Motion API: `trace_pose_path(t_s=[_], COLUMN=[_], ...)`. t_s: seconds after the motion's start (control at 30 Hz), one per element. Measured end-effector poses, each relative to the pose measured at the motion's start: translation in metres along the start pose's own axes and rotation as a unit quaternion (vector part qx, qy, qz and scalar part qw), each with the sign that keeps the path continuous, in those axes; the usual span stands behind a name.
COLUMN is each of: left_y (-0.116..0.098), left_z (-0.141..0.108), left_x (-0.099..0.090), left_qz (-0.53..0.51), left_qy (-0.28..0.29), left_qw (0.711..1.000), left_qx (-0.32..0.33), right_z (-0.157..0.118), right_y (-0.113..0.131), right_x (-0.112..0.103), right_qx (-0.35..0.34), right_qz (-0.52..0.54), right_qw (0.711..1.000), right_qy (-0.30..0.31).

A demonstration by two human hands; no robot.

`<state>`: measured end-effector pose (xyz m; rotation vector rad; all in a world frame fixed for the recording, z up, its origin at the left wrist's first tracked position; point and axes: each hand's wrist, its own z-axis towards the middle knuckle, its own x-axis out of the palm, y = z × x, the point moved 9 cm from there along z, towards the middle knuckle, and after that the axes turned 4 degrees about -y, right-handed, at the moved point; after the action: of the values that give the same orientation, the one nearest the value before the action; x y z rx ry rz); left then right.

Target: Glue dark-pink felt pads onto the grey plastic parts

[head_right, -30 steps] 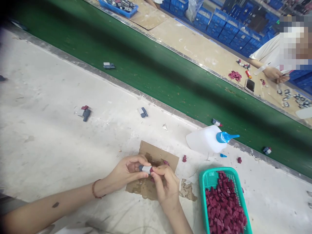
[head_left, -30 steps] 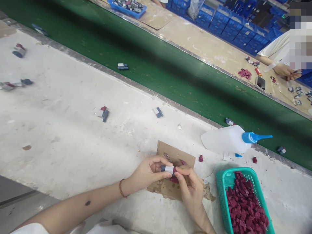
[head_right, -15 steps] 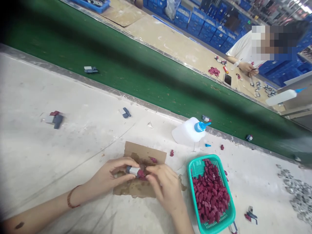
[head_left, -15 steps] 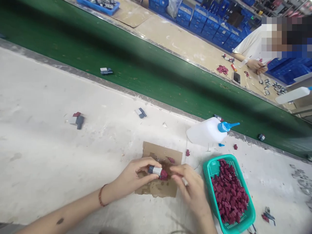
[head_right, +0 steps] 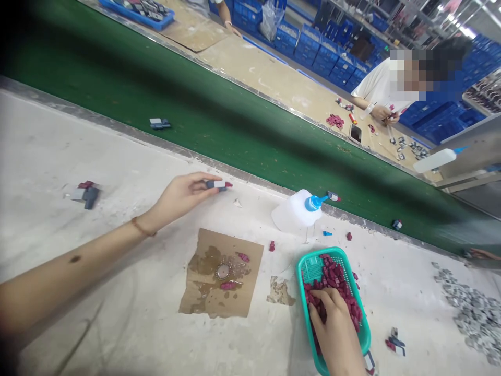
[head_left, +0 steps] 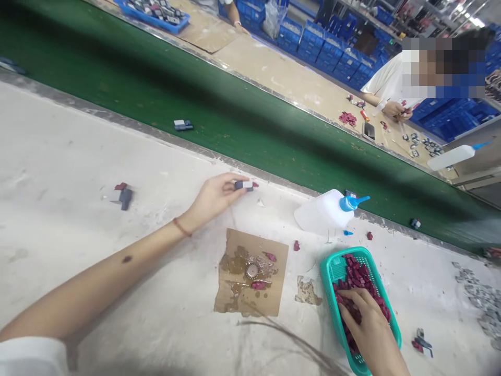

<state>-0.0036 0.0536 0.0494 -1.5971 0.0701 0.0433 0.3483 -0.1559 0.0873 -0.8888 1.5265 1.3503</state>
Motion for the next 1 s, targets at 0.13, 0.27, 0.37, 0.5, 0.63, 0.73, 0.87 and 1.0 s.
trace_pose_path(t_s=[0.13,0.27,0.37,0.5,0.63,0.73,0.87,1.0], left_y=[0.006,0.008,0.000,-0.001,0.015,0.015,0.006,0.014], left_z=[0.056,0.087,0.095,0.105,0.119,0.122,0.110,0.080], left_x=[0.014,0.013,-0.006,-0.053,-0.094,-0.101,-0.098,-0.076], left_qz=[0.059,0.113,0.167,0.231,0.366,0.395,0.238,-0.006], left_qy=[-0.020,-0.028,-0.042,-0.091,-0.141,-0.141,-0.180,-0.173], left_qw=[0.996,0.988,0.977,0.960,0.915,0.903,0.954,0.980], left_qx=[0.065,0.100,0.127,0.130,0.094,0.092,0.029,-0.094], right_z=[0.006,0.008,0.004,-0.006,0.001,0.010,0.019,0.027], right_y=[0.002,-0.013,-0.028,-0.023,0.017,0.047,0.073,0.099], right_x=[0.000,0.000,-0.001,-0.014,-0.008,0.004,0.027,0.054], right_qx=[-0.023,0.002,0.080,0.173,0.161,0.134,0.122,0.080], right_qz=[0.012,0.027,0.078,0.204,0.359,0.412,0.429,0.430], right_qw=[1.000,0.999,0.993,0.954,0.907,0.893,0.891,0.899], right_qy=[-0.013,-0.033,-0.042,-0.137,-0.147,-0.122,-0.080,-0.024])
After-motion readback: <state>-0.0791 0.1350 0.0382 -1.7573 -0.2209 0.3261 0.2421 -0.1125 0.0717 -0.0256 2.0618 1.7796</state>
